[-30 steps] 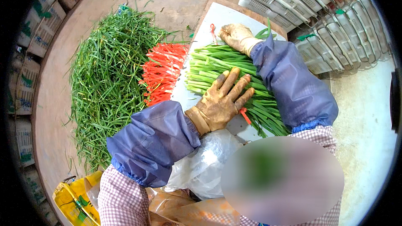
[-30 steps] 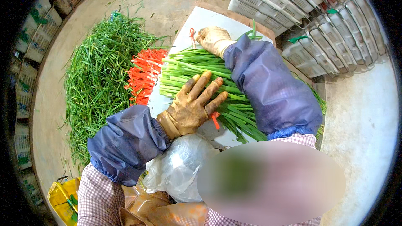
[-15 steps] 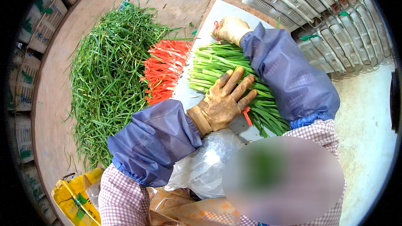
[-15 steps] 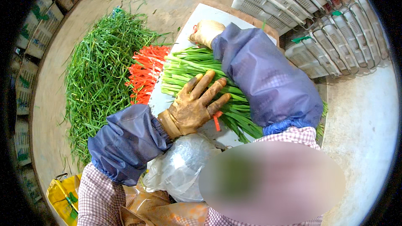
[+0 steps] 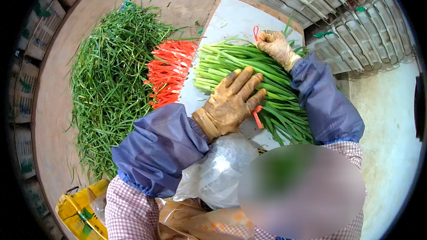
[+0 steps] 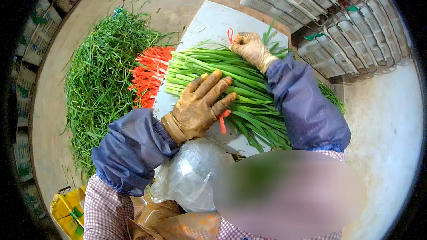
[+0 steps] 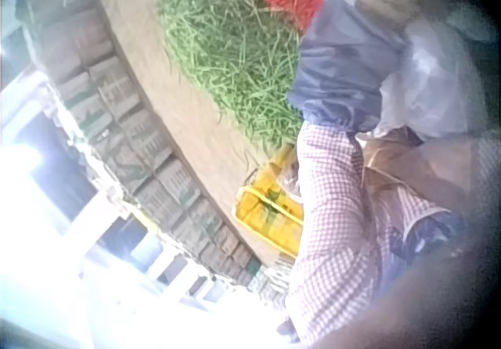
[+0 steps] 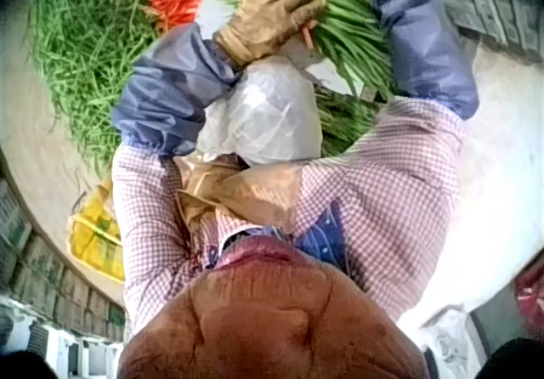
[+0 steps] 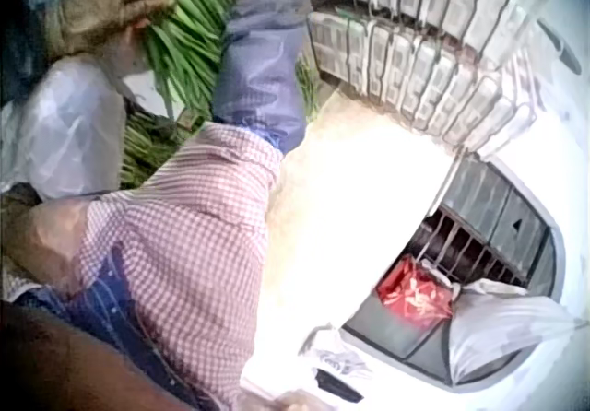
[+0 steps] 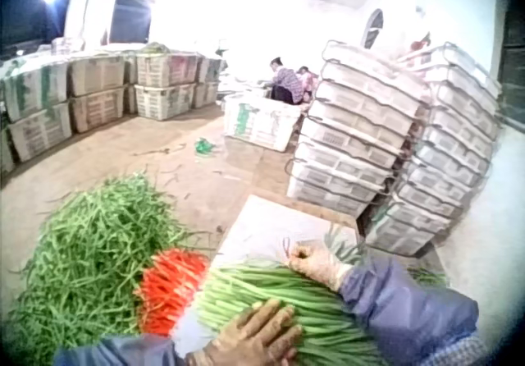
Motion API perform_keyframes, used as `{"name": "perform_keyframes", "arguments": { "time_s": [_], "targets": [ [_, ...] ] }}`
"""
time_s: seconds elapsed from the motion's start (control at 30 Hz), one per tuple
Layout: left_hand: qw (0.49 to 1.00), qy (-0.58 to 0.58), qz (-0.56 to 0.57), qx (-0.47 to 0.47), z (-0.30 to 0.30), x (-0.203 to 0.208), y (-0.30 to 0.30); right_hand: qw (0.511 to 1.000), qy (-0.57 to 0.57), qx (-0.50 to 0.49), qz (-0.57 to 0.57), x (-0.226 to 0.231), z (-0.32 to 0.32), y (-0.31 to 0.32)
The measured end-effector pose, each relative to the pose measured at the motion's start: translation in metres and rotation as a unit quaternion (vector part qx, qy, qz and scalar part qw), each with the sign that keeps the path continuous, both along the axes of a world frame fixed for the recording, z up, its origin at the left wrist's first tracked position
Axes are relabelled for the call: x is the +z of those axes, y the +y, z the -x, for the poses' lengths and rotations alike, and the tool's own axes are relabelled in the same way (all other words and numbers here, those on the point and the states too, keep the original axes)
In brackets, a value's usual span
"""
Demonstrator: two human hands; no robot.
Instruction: The person sorts through bunches of greens in a yellow crate, aligns them on a small white board, and secures each bundle with a red tie before placing it on a stack.
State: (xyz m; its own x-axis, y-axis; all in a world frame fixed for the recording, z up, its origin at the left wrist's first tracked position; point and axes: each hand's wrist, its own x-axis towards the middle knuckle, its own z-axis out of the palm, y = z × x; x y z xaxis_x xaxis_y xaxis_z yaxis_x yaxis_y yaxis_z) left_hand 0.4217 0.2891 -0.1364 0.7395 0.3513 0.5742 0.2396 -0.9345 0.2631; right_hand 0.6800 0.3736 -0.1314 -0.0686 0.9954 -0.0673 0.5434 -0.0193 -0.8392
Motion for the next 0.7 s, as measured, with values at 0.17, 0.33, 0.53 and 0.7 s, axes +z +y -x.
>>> {"name": "perform_keyframes", "arguments": {
  "time_s": [0.17,0.33,0.53,0.7],
  "targets": [
    [0.999,0.038,-0.005,0.002,0.035,0.028,-0.004,0.994,0.004,0.023,-0.110,0.022,0.062,-0.064],
    [0.996,0.079,0.039,0.014,0.062,0.042,-0.028,0.984,0.103,-0.033,-0.141,0.013,0.106,-0.096],
    [0.992,0.010,-0.052,0.111,0.076,0.054,-0.050,0.981,0.192,-0.015,0.021,0.027,0.106,-0.092],
    [0.988,-0.059,0.068,0.123,0.067,0.059,-0.046,0.988,0.151,0.029,0.004,0.032,0.101,-0.089]
  ]
}}
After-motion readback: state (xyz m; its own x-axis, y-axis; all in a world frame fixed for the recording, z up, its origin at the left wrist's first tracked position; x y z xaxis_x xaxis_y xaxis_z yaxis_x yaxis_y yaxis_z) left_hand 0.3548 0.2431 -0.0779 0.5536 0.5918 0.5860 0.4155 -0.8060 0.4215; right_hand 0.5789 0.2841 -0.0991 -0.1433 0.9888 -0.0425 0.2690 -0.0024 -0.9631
